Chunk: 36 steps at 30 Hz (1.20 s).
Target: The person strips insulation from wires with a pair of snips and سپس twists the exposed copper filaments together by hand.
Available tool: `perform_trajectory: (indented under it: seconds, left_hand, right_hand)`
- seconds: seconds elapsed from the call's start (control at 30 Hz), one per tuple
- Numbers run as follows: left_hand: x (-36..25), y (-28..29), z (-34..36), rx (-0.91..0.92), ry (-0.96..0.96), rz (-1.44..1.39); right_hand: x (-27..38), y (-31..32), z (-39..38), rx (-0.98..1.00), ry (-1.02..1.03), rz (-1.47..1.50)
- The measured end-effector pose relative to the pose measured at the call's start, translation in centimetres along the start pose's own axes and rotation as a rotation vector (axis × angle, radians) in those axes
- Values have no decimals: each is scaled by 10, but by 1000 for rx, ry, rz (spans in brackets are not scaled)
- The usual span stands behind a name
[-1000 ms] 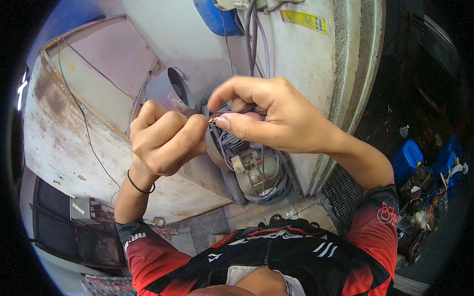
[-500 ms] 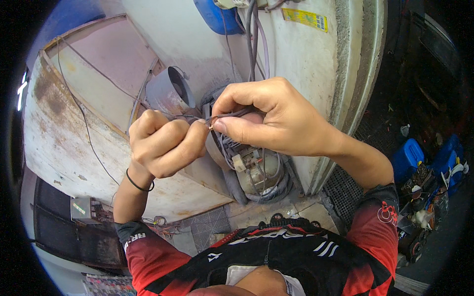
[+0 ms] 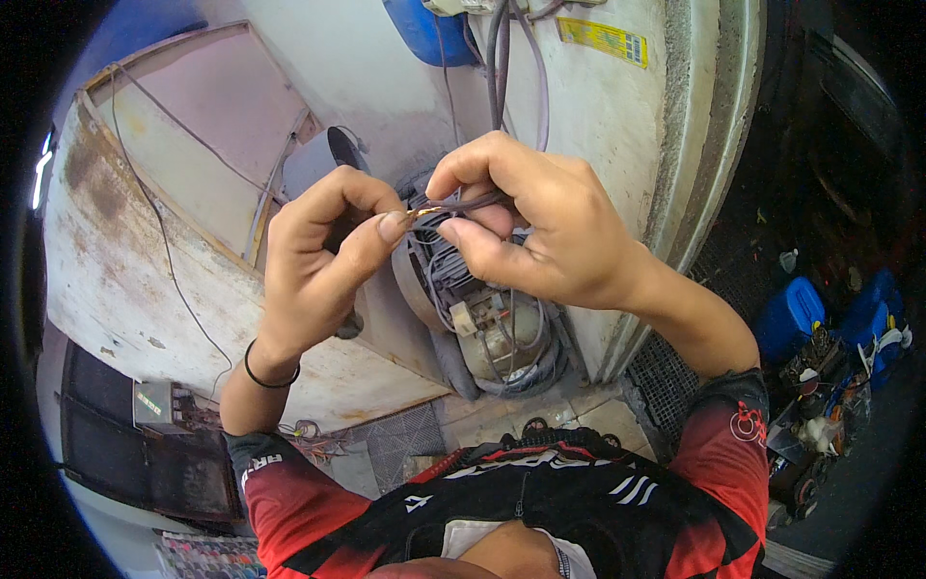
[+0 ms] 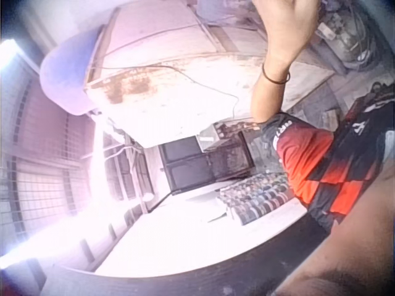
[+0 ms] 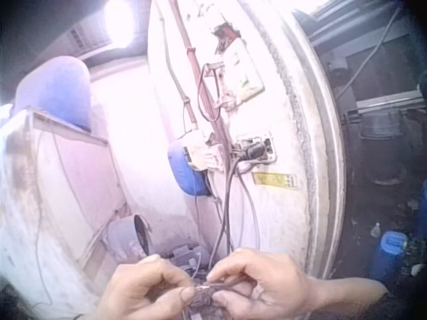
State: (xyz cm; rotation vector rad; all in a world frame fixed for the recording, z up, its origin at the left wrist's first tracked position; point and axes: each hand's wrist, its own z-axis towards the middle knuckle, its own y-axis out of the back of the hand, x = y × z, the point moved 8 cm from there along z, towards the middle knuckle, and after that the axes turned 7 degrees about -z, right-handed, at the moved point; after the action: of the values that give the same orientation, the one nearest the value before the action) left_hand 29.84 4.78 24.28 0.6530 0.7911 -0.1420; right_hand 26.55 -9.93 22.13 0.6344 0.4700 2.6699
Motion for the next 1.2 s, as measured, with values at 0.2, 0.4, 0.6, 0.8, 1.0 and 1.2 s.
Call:
perform_trajectory:
  seconds: [0.2, 0.4, 0.6, 0.8, 1.0, 1.2]
  left_hand:
    - [-25, -1, -5, -100, -338, 348]
    - [-27, -5, -4, -4, -417, 362]
    - [-16, 0, 0, -3, -271, 96]
    - [-26, -3, -5, 4, -649, 192]
    - [-32, -8, -13, 6, -877, 438]
    - [-30, -11, -13, 13, -916, 412]
  right_hand:
    - [-11, -5, -3, 71, -109, 280]
    - [-11, -6, -3, 25, -64, 279]
    - [4, -4, -1, 22, 101, 35]
    - [-13, -24, -7, 82, -159, 651]
    - [-19, -30, -3, 236, -373, 860]
    - [-24, -31, -5, 288, -437, 881]
